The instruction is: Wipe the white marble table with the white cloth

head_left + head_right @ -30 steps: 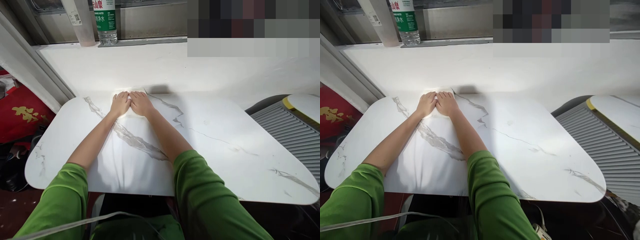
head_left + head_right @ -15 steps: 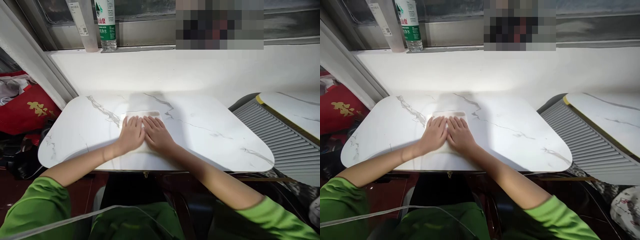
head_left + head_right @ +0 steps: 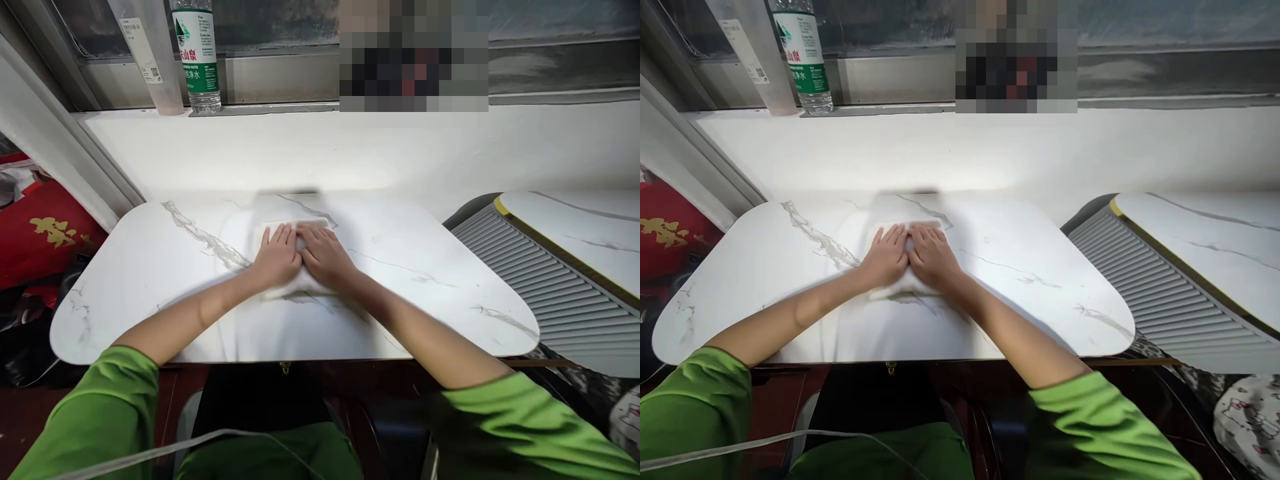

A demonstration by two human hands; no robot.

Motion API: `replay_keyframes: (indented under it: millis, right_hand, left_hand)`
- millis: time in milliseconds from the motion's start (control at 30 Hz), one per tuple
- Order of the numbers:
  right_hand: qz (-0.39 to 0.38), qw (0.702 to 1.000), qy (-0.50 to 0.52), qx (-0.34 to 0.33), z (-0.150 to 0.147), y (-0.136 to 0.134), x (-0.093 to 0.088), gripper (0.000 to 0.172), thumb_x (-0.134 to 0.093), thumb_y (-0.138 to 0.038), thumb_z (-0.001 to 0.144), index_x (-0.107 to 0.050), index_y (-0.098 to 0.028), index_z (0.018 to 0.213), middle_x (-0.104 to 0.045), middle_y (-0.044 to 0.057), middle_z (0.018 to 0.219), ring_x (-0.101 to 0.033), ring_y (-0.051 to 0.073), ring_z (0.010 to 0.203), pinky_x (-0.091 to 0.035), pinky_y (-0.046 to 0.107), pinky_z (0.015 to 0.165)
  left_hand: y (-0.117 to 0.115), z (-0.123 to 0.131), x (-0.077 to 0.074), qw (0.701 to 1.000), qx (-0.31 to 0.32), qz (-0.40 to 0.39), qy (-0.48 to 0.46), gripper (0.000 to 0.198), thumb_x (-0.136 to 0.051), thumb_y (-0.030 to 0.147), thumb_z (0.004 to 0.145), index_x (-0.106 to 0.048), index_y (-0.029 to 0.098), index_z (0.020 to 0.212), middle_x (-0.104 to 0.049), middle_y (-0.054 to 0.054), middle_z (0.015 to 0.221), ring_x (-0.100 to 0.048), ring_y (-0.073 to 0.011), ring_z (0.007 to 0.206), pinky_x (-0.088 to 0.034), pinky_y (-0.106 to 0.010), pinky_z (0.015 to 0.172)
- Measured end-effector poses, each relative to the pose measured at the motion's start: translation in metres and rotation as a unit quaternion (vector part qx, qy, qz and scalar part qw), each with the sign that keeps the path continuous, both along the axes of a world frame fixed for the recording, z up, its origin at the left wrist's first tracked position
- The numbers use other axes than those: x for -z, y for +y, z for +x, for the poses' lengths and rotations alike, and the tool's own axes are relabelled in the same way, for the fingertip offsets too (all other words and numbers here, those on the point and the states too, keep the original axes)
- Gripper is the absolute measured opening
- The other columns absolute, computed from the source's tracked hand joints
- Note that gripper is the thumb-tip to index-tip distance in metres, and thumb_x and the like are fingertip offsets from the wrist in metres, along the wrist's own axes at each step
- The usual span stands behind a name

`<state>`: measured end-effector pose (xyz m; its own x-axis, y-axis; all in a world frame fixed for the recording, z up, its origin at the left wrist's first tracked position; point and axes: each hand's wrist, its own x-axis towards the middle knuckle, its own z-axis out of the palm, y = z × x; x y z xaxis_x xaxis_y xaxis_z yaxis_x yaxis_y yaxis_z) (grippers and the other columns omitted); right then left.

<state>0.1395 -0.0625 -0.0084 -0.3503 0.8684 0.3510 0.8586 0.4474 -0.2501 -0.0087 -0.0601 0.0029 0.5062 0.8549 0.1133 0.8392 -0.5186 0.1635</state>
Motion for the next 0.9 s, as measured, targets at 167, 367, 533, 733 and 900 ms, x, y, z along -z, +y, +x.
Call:
replay_keyframes:
  millis: [167,367,533,733,900]
  right_hand:
    - [-0.005,1.0,0.007,0.025,0.004,0.08,0.002,0.044,-0.036,-0.016,0.086,-0.059,-0.011,0.122,-0.065,0.017,0.127,-0.056,0.03,0.12,-0.038,0.047,0.106]
    - [-0.001,0.999,0.026,0.032,0.008,0.115,0.004,0.043,-0.036,-0.014,0.087,-0.061,-0.012,0.12,-0.068,0.015,0.123,-0.058,0.03,0.114,-0.04,0.047,0.104]
    - [0.006,0.998,0.028,0.053,0.007,0.087,0.002,0.043,-0.034,-0.015,0.089,-0.061,-0.013,0.123,-0.066,0.014,0.129,-0.056,0.029,0.121,-0.037,0.046,0.108]
    - [0.015,0.999,0.015,0.05,0.014,-0.003,0.003,0.047,-0.034,-0.018,0.09,-0.06,-0.01,0.128,-0.063,0.015,0.135,-0.054,0.028,0.128,-0.036,0.045,0.112]
    - [0.041,0.998,-0.007,0.051,0.039,-0.09,0.009,0.051,-0.033,-0.019,0.09,-0.057,-0.01,0.134,-0.06,0.016,0.14,-0.051,0.027,0.134,-0.036,0.049,0.114]
  left_hand:
    - [0.071,0.011,-0.004,1.0,-0.024,0.005,-0.007,0.056,-0.03,0.02,0.097,-0.038,0.001,0.148,-0.034,-0.017,0.159,-0.027,-0.0254,0.15,-0.014,-0.049,0.125]
    - [0.103,0.017,-0.004,0.999,-0.039,-0.001,-0.018,0.054,-0.028,0.02,0.098,-0.038,0.004,0.148,-0.034,-0.015,0.16,-0.027,-0.0243,0.15,-0.015,-0.047,0.125]
    - [0.081,0.015,-0.003,0.999,-0.033,0.008,-0.022,0.053,-0.028,0.023,0.1,-0.039,0.007,0.149,-0.035,-0.013,0.16,-0.028,-0.0251,0.15,-0.015,-0.048,0.124]
    - [0.004,0.017,-0.004,1.0,0.0,-0.005,-0.024,0.054,-0.03,0.024,0.099,-0.038,0.007,0.15,-0.035,-0.014,0.159,-0.027,-0.0261,0.15,-0.016,-0.05,0.124]
    - [-0.07,0.035,0.003,0.998,0.056,0.009,-0.027,0.057,-0.033,0.029,0.097,-0.04,0.002,0.148,-0.037,-0.02,0.157,-0.028,-0.0324,0.149,-0.018,-0.056,0.122]
